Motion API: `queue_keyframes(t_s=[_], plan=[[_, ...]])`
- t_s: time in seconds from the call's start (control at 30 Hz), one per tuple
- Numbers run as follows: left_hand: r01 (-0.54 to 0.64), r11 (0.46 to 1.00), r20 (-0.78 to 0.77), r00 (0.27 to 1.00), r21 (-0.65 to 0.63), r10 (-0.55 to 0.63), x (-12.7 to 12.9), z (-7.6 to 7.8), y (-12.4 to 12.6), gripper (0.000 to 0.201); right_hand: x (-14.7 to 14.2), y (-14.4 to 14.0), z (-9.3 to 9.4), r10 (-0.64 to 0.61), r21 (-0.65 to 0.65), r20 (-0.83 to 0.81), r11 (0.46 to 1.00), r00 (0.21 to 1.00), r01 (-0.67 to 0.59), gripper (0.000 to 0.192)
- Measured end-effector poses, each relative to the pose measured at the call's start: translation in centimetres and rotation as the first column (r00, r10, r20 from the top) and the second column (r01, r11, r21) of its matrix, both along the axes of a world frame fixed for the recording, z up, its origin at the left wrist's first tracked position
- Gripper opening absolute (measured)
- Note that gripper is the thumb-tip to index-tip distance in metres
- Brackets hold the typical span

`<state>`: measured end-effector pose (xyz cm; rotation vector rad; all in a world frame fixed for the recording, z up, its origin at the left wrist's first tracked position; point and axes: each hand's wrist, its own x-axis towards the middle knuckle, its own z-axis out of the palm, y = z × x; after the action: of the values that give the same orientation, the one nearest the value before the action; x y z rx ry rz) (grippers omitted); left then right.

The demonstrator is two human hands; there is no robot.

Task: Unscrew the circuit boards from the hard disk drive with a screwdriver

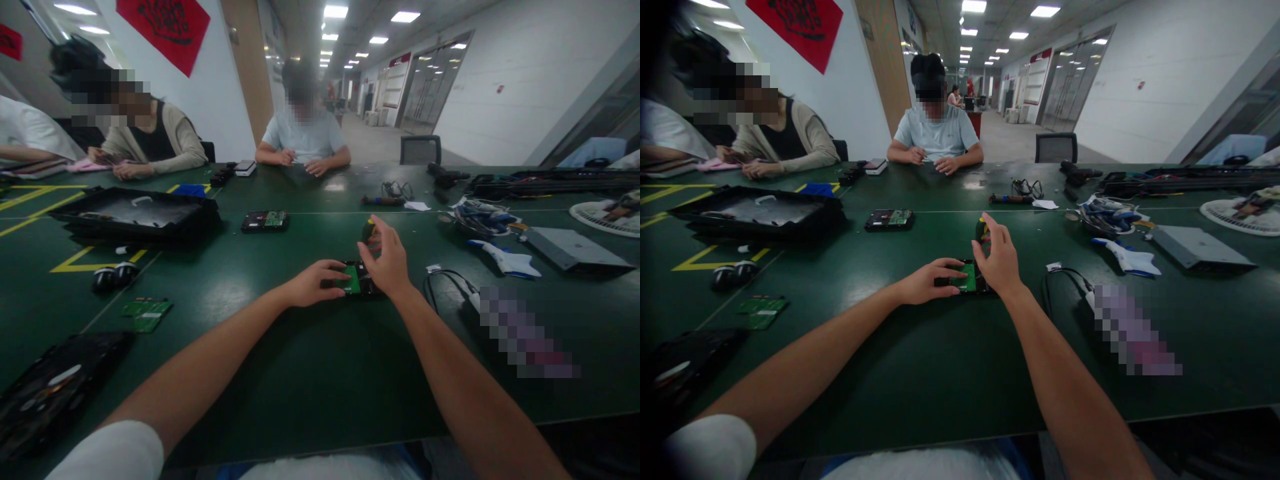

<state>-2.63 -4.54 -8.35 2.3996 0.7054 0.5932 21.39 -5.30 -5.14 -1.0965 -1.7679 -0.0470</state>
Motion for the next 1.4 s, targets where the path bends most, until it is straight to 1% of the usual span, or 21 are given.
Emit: queue_keyframes(t_s=[0.13, 0.3, 0.5, 0.67, 0.8, 0.93, 1.07, 1.27, 1.4], plan=[[-0.01, 1.0, -0.023, 1.0, -0.01, 0.009, -0.06, -0.12, 0.09, 0.048, 0.0, 0.05, 0.03, 0.014, 0.003, -0.015, 1.0, 1.0, -0.014, 0.066], [-0.006, 1.0, -0.008, 1.0, -0.005, 0.006, -0.01, -0.1, 0.11, 0.048, 0.05, 0.14, -0.03, -0.011, 0.0, -0.002, 1.0, 1.0, 0.011, 0.065], [-0.002, 1.0, -0.004, 1.0, -0.006, 0.002, -0.01, -0.03, 0.08, 0.048, -0.05, 0.11, 0.05, 0.01, 0.029, -0.017, 1.0, 1.0, -0.01, 0.068], [-0.01, 1.0, -0.017, 1.0, -0.006, 0.009, -0.08, -0.08, 0.11, 0.048, -0.01, -0.04, 0.22, 0.01, 0.011, 0.0, 1.0, 1.0, -0.01, 0.066], [-0.006, 1.0, -0.011, 1.0, -0.002, 0.006, -0.04, 0.01, 0.05, 0.048, 0.01, 0.03, 0.09, 0.027, 0.018, -0.015, 0.999, 1.0, -0.027, 0.064], [-0.006, 1.0, -0.017, 1.0, -0.015, 0.005, -0.04, -0.06, 0.12, 0.048, 0.01, 0.01, 0.11, 0.015, 0.019, -0.034, 1.0, 0.999, -0.015, 0.061], [-0.001, 1.0, -0.003, 1.0, -0.002, 0.001, -0.05, -0.07, 0.14, 0.048, 0.01, -0.09, 0.2, -0.004, 0.014, -0.025, 1.0, 1.0, 0.004, 0.061], [0.003, 1.0, -0.001, 1.0, 0.004, -0.003, -0.02, 0.15, -0.07, 0.048, 0.08, 0.32, -0.22, 0.028, 0.014, -0.035, 1.0, 0.999, -0.028, 0.063], [-0.001, 1.0, 0.01, 1.0, 0.002, 0.001, 0.02, -0.06, 0.03, 0.047, 0.1, 0.16, -0.05, 0.014, 0.01, -0.027, 1.0, 1.0, -0.013, 0.061]])
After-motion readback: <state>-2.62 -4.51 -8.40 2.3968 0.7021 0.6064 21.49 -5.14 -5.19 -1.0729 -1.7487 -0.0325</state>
